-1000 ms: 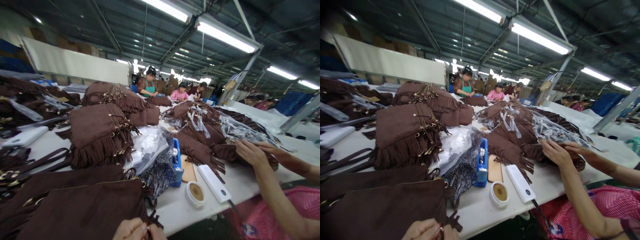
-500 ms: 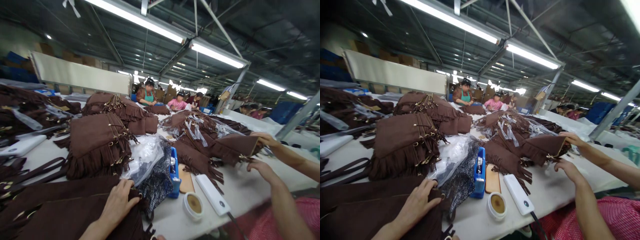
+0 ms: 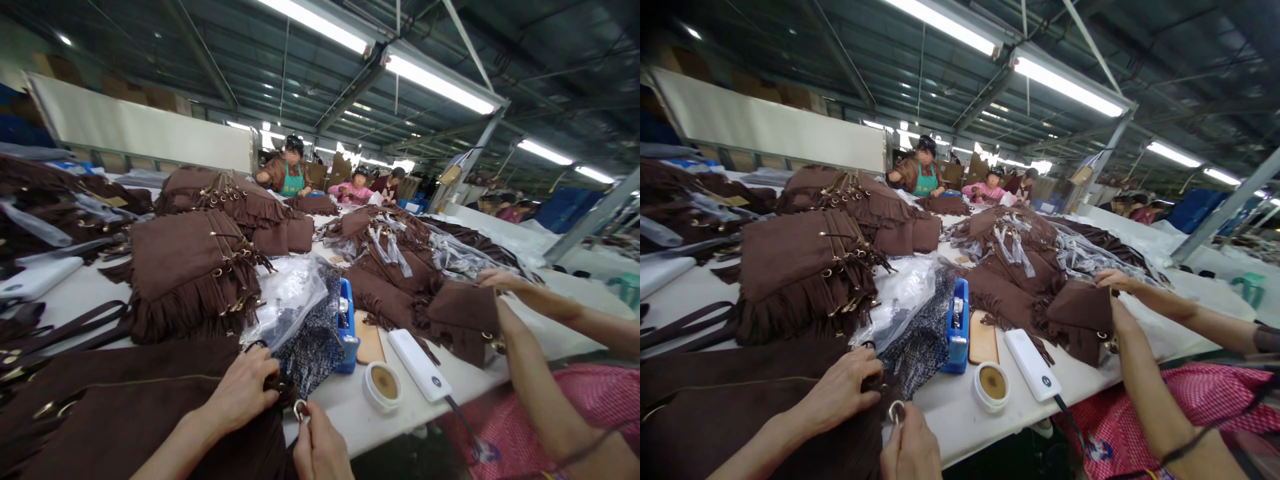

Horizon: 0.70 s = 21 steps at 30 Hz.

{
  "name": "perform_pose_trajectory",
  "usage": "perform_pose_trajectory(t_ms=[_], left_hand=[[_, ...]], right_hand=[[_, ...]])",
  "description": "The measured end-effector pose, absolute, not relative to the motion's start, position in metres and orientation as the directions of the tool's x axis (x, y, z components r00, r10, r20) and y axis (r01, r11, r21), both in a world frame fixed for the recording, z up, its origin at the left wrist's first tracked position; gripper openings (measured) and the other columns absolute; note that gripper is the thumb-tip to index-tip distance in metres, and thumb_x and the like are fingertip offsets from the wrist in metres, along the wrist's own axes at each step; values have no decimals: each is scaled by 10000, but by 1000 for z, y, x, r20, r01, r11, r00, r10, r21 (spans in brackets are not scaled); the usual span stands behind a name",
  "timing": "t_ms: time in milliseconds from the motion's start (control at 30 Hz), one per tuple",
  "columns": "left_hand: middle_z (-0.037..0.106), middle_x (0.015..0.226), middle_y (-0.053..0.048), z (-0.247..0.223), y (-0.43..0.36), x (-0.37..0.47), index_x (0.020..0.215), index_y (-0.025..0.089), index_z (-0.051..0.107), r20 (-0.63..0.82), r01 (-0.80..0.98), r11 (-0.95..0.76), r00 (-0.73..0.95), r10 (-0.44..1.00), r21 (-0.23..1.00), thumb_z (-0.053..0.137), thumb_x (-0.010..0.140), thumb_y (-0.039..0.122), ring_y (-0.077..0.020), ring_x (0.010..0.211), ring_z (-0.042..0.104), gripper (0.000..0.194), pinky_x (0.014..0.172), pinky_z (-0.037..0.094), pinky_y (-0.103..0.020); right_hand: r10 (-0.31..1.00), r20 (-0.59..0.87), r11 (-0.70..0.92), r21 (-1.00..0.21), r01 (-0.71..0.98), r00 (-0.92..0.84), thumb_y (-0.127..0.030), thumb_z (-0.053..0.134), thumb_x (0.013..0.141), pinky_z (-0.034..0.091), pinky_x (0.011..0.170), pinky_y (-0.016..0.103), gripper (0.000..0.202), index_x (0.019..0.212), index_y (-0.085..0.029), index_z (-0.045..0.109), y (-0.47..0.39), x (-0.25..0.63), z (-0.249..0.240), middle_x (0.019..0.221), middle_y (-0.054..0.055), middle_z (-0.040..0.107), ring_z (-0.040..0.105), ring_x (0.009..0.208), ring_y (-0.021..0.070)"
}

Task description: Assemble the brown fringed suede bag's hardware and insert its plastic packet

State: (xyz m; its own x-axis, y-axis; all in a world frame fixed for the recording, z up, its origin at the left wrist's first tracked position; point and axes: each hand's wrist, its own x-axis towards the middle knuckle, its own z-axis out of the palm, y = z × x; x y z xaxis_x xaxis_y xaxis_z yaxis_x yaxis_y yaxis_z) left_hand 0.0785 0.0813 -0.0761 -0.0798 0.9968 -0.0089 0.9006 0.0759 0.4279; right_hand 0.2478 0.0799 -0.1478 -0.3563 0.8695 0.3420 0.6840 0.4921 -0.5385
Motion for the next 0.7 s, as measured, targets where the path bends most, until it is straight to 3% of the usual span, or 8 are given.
perform_pose_trajectory(t_ms=[133, 400, 567, 700], left_hand=[[583, 817, -17, -81, 81, 82, 710, 205, 583, -22, 891, 72, -69, 997, 448, 486, 703, 136, -191, 841, 538, 119, 720, 377, -288], [592, 822, -32, -93, 76, 83, 727, 180, 581, 36, 889, 33, -56, 998, 457, 472, 806, 140, -188, 828, 534, 141, 736, 388, -290], [589, 811, -35, -94, 74, 84, 724, 175, 578, 60, 887, 20, -54, 997, 461, 488, 819, 127, -186, 812, 530, 140, 720, 388, -286], [585, 808, -36, -95, 75, 82, 728, 170, 577, 72, 879, 16, -57, 996, 477, 500, 808, 110, -189, 815, 525, 127, 733, 392, -294]], right_hand=[[833, 376, 553, -578, 600, -407, -174, 283, 857, 463, 559, 248, 270, 919, -186, 545, 100, 232, -139, 720, 46, 680, 657, 621, 182], [794, 273, 605, -443, 662, -543, -98, 317, 818, 442, 522, 267, 235, 874, -155, 538, 108, 212, -126, 762, 95, 675, 657, 636, 206], [860, 44, 471, -450, 758, -508, -35, 376, 797, 493, 624, 333, 220, 911, -113, 548, 109, 205, -115, 831, 121, 672, 667, 752, 254], [853, -53, 437, -469, 767, -519, -22, 363, 811, 496, 677, 364, 254, 946, -101, 562, 105, 202, -108, 913, 141, 667, 661, 829, 276]])
